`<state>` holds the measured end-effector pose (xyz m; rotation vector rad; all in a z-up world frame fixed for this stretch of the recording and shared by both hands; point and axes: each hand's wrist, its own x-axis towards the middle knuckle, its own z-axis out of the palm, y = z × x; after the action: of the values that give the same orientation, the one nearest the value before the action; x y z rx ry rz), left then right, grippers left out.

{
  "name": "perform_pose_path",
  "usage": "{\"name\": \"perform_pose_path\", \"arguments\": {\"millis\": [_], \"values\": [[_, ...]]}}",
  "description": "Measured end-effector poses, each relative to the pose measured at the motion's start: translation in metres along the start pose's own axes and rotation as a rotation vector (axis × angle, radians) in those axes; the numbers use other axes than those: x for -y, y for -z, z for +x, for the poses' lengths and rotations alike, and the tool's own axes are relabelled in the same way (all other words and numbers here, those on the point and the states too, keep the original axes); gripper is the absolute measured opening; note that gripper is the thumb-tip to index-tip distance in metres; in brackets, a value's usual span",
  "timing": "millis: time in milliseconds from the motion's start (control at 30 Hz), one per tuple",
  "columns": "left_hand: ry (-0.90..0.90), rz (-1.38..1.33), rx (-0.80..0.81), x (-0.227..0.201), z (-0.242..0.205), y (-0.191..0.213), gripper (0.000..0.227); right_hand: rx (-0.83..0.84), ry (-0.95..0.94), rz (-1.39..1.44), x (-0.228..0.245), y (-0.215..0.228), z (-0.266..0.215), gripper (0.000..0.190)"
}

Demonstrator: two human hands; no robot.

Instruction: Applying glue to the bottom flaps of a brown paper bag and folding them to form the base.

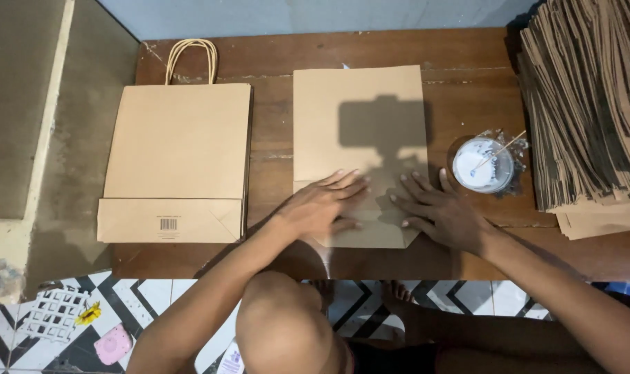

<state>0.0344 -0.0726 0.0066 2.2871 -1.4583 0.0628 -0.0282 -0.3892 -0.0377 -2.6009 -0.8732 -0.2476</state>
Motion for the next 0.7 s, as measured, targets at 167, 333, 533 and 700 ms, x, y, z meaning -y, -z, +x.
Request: {"name": "perform_pose_path", "arguments": {"millis": [167,333,533,700], "values": [[0.006,-0.061,-0.006,-0.009,0.003,0.0,0.046,0.003,0.024,-0.207,0.013,0.016,0.025,0.037],[0.013,-0.01,0.031,-0.002,-0.003,-0.013,0.049,-0.091,-0.048,-0.245,0.04,0.011,0.092,0.025],[-0.026,0.082,0.003,0.014,-0.007,-0.039,0.038,-0.302,-0.394,0.072,0.037,-0.061,0.124,0.03],[0.003,0.189,-0.012,0.009,-0.02,-0.04,0.052,-0.317,-0.338,0.085,0.052,-0.036,0.124,0.033]]}}
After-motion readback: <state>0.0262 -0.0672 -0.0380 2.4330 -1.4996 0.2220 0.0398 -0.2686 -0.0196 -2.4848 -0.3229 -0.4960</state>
